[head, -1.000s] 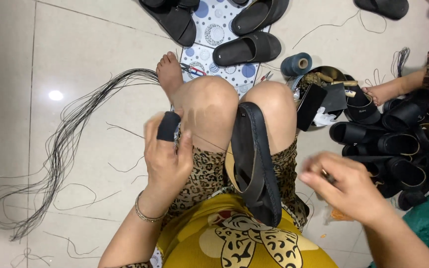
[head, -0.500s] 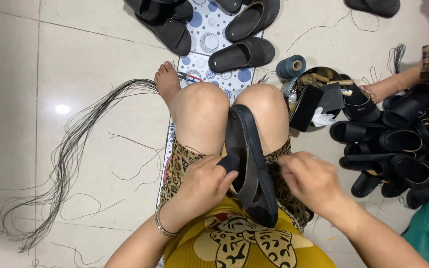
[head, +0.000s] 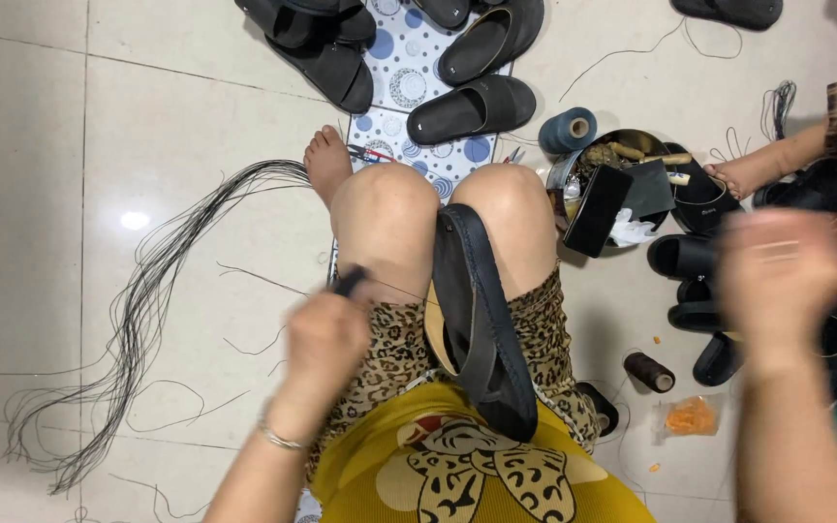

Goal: Hand-stitching the upper straps of black sandals to the soles using a needle and thread while sitting on the floor.

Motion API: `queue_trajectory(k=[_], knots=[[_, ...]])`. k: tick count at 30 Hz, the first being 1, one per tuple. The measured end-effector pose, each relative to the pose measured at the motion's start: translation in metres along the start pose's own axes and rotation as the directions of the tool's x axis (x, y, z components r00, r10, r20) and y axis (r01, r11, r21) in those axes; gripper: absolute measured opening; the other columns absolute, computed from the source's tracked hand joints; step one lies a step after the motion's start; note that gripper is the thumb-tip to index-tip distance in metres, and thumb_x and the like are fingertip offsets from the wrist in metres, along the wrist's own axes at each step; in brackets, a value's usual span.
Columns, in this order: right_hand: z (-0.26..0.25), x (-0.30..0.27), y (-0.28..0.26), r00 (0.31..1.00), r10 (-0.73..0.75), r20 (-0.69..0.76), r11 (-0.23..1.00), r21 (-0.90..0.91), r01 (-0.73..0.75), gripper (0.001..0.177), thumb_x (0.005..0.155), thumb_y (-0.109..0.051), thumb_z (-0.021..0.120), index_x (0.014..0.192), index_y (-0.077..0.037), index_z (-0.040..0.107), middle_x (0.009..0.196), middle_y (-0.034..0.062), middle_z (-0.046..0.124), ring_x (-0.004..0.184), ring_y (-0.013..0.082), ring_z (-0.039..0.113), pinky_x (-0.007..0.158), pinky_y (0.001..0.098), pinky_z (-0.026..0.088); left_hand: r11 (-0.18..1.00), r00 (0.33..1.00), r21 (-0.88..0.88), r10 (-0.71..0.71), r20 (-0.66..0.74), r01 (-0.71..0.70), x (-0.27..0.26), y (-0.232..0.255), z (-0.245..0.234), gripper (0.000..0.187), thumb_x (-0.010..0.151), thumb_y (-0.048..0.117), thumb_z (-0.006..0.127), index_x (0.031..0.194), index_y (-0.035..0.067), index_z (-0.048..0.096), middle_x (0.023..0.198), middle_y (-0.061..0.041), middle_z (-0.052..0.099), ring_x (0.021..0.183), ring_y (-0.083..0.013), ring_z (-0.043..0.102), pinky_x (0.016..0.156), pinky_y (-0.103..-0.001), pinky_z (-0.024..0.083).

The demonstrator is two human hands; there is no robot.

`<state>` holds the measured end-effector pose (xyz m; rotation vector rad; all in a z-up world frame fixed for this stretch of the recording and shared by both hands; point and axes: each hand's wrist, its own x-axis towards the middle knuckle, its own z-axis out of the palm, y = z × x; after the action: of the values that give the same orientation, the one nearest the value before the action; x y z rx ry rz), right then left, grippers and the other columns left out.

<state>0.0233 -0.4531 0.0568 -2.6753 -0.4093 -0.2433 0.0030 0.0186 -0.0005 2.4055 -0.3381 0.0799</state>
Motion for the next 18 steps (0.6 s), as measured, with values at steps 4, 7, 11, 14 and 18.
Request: queue_trajectory(k=[4,7,11,14,18], knots=[[-0.020,-0.003,0.023,0.945,0.323,-0.057,0.942,0.113,-0.315,0.004,0.115,-0.002,0.069,0.113,0.002,0.069,0.088,0.0089,0.061,0.083,0.0214,0.061,0.076,0.0320,0.051,0.954,0.953,-0.071,-0.295,-0.075,0.290,0.007,-0.032,-0.031,0.035,0.098,0.014,0.073,0.068,-0.002,0.068,0.064,-0.020,0.065,0.066,-0.0388,0.066,0.056,-0.040,0.050],[-0.029,-0.016,0.026,0.805,0.592,-0.048,0.791,0.227,-0.568,0.008,0.121,-0.013,0.070,0.115,-0.008,0.070,0.091,0.0012,0.061,0.082,0.0117,0.055,0.076,0.0282,0.047,0.959,0.961,-0.089,-0.274,-0.047,0.269,0.020,-0.008,-0.032,0.044,0.100,0.021,0.069,0.065,-0.003,0.055,0.067,-0.018,0.058,0.065,-0.0367,0.057,0.054,-0.045,0.044],[0.009,0.011,-0.068,0.910,0.364,0.199,0.757,0.505,-0.413,0.015,0.102,-0.019,0.065,0.098,-0.007,0.073,0.103,0.0070,0.076,0.088,0.0145,0.071,0.080,0.0265,0.058,0.983,0.993,0.184,0.042,-0.110,-0.021,0.054,0.037,-0.042,0.030,0.101,0.021,0.065,0.103,-0.008,0.060,0.114,-0.024,0.058,0.106,-0.0421,0.056,0.091,-0.049,0.052],[0.034,0.038,-0.143,0.963,-0.014,0.268,0.851,0.509,-0.129,0.024,0.086,-0.026,0.078,0.104,-0.010,0.076,0.089,0.0060,0.078,0.073,0.0147,0.073,0.075,0.0299,0.064,0.978,0.938,0.095,0.206,-0.279,-0.187,0.059,0.058,-0.045,0.028,0.103,0.012,0.060,0.098,-0.003,0.037,0.113,-0.028,0.059,0.103,-0.0418,0.057,0.090,-0.048,0.055],[0.060,0.032,-0.134,0.959,-0.280,-0.036,0.920,0.276,0.279,0.015,0.092,-0.001,0.066,0.078,-0.006,0.066,0.063,0.0039,0.066,0.051,0.0122,0.065,0.043,0.0208,0.055,0.976,0.952,-0.037,0.200,-0.231,-0.214,0.044,0.076,-0.035,0.026,0.105,0.015,0.057,0.120,-0.004,0.049,0.114,-0.023,0.062,0.105,-0.0375,0.061,0.096,-0.048,0.056]])
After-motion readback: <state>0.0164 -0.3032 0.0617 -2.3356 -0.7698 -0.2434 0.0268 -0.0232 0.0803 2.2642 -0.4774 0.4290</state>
